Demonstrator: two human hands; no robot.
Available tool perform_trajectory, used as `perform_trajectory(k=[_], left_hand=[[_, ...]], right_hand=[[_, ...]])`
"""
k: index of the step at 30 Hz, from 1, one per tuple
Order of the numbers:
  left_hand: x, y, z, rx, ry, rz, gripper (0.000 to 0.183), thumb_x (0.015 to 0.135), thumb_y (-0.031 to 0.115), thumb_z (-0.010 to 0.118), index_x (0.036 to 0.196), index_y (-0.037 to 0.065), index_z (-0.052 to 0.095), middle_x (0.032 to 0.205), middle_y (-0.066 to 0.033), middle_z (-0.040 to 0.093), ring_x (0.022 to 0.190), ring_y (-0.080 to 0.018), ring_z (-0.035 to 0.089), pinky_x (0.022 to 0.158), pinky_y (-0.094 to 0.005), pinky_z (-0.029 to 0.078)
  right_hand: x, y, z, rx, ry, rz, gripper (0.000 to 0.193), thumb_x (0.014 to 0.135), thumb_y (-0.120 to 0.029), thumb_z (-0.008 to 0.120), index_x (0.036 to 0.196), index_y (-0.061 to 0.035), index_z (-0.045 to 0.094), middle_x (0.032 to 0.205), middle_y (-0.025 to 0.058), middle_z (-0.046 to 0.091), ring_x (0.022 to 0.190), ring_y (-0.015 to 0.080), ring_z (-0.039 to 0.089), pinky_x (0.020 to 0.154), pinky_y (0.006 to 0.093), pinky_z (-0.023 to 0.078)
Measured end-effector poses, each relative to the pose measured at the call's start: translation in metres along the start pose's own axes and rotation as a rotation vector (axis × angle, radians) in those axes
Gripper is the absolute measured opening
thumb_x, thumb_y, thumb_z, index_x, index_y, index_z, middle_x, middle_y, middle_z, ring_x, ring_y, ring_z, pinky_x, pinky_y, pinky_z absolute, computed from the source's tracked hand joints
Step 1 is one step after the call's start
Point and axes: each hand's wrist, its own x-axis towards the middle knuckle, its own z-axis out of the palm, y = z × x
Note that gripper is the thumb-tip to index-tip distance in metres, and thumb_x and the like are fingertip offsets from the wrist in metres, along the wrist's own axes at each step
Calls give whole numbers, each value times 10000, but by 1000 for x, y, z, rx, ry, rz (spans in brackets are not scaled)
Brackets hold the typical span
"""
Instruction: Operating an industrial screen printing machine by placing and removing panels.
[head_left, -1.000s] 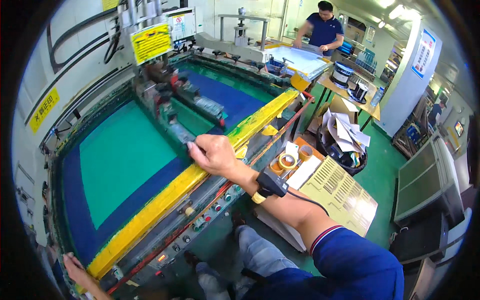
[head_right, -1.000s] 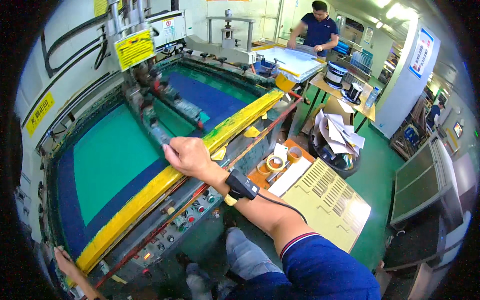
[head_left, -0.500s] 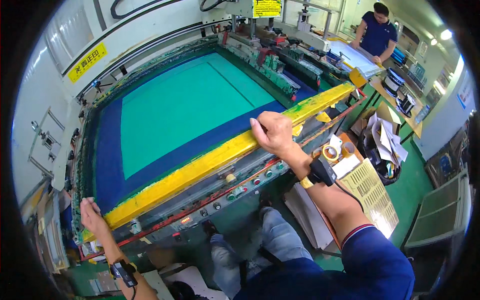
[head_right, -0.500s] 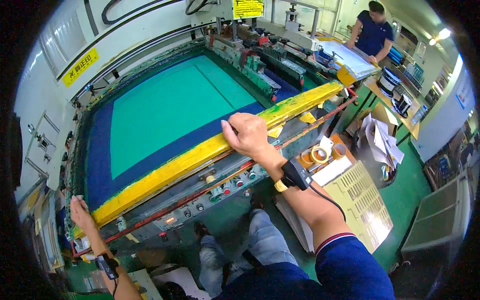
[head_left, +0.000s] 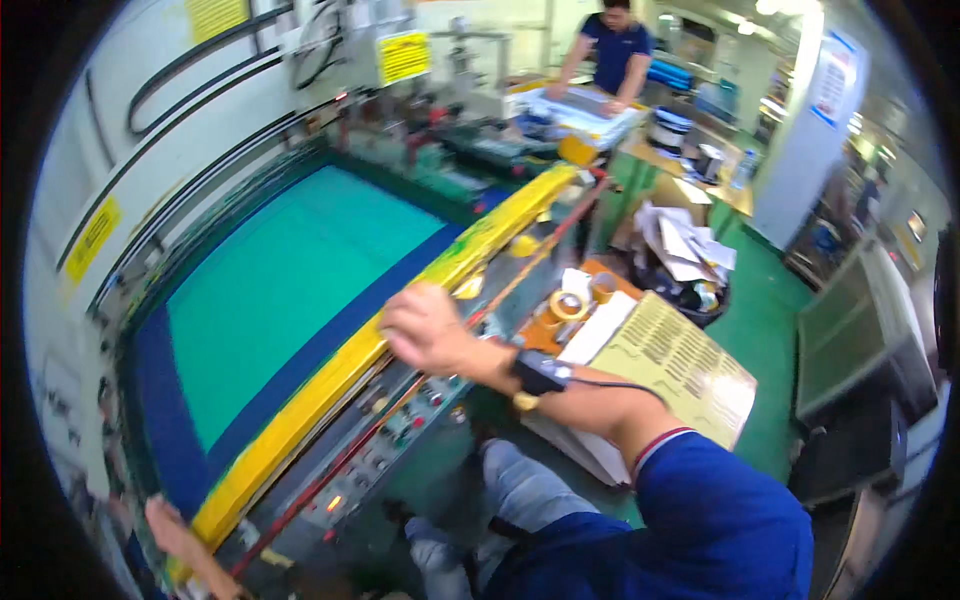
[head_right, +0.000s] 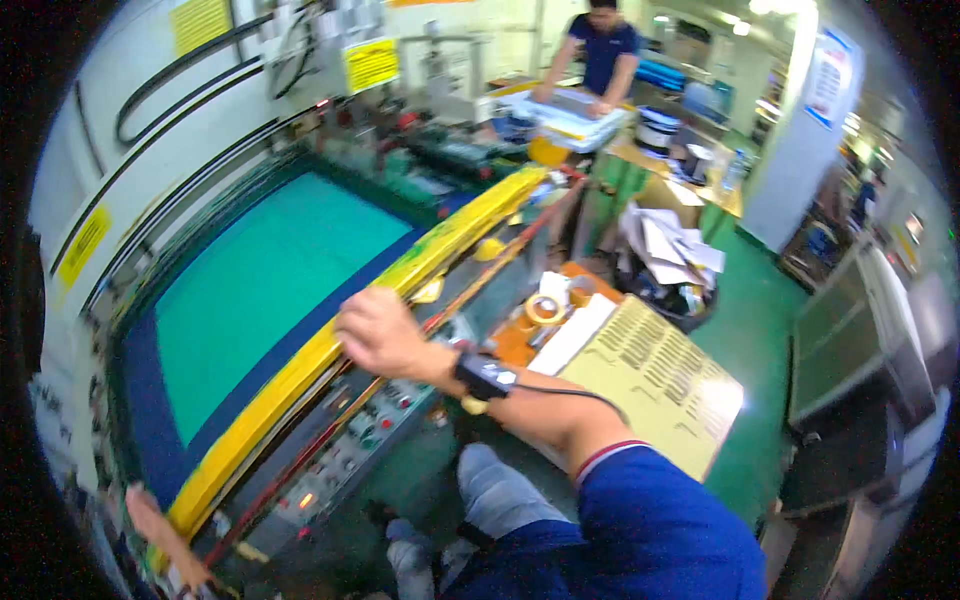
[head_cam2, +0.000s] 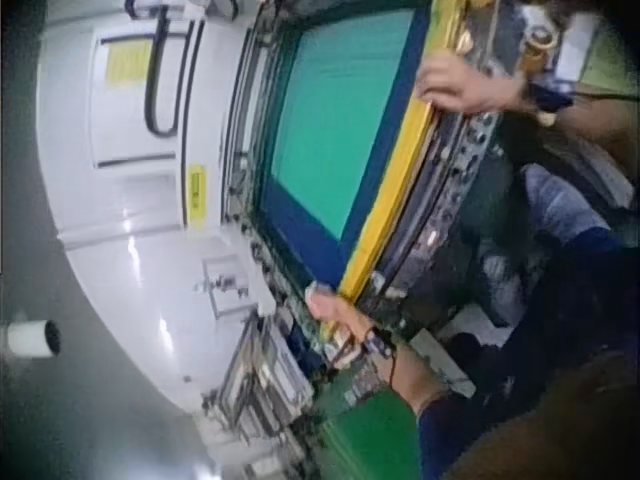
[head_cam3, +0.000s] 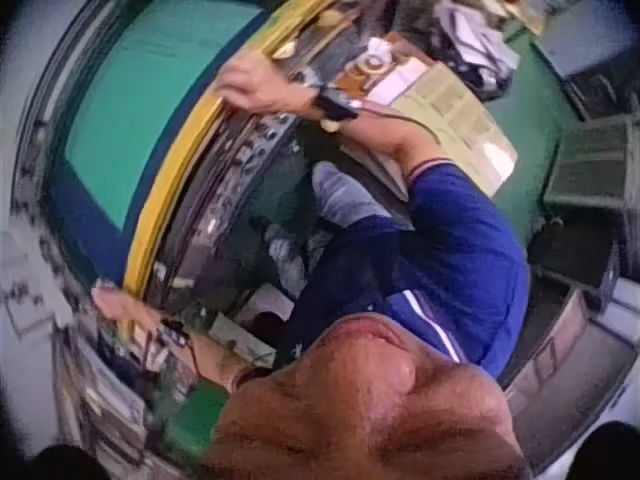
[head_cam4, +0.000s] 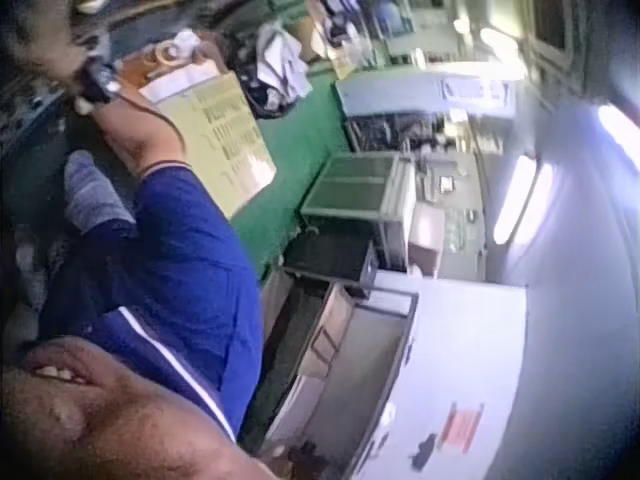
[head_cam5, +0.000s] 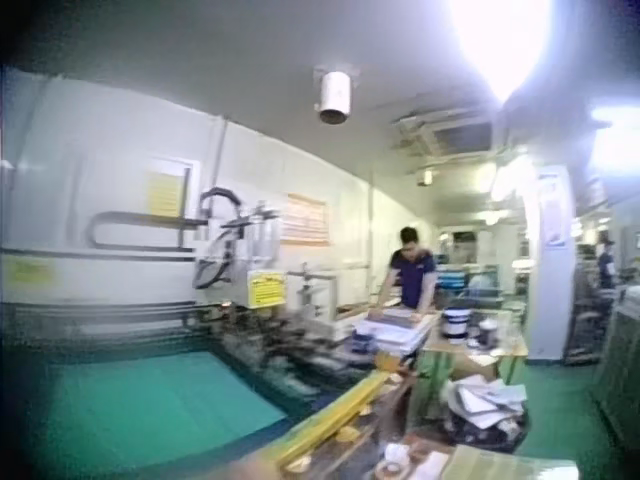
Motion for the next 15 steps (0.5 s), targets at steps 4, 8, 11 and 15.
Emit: perform_trajectory(k=[4,8,11,15], left_hand=[[3,38,6,102,-16,303,256,990,177,521,1142,2,632,1077,-66,634,970,-162,584,859,-281,483],[-38,170,21,9,-40,421,230,965,154,504,1101,9,619,1067,-101,631,952,-178,580,841,-317,470],[-107,224,33,20,-643,733,219,836,183,634,997,35,643,942,-122,656,910,-278,632,844,-402,480],[-134,175,59,68,-1284,589,211,837,205,665,984,54,668,947,-112,673,908,-295,641,816,-375,508]], right_hand=[[0,0,-13,-21,-45,-53,368,684,-53,674,1048,-59,625,1038,128,615,969,338,580,843,457,463],[19,-50,-42,-46,-80,-5,401,699,3,656,1095,-22,600,1153,168,593,1078,361,566,961,488,437],[-2,-66,-52,182,-262,-110,353,703,23,647,1051,-19,609,1092,161,615,999,341,603,865,461,486],[-16,-56,-60,211,-478,5,297,718,27,639,1010,-19,611,1030,149,632,937,332,622,796,413,508]])
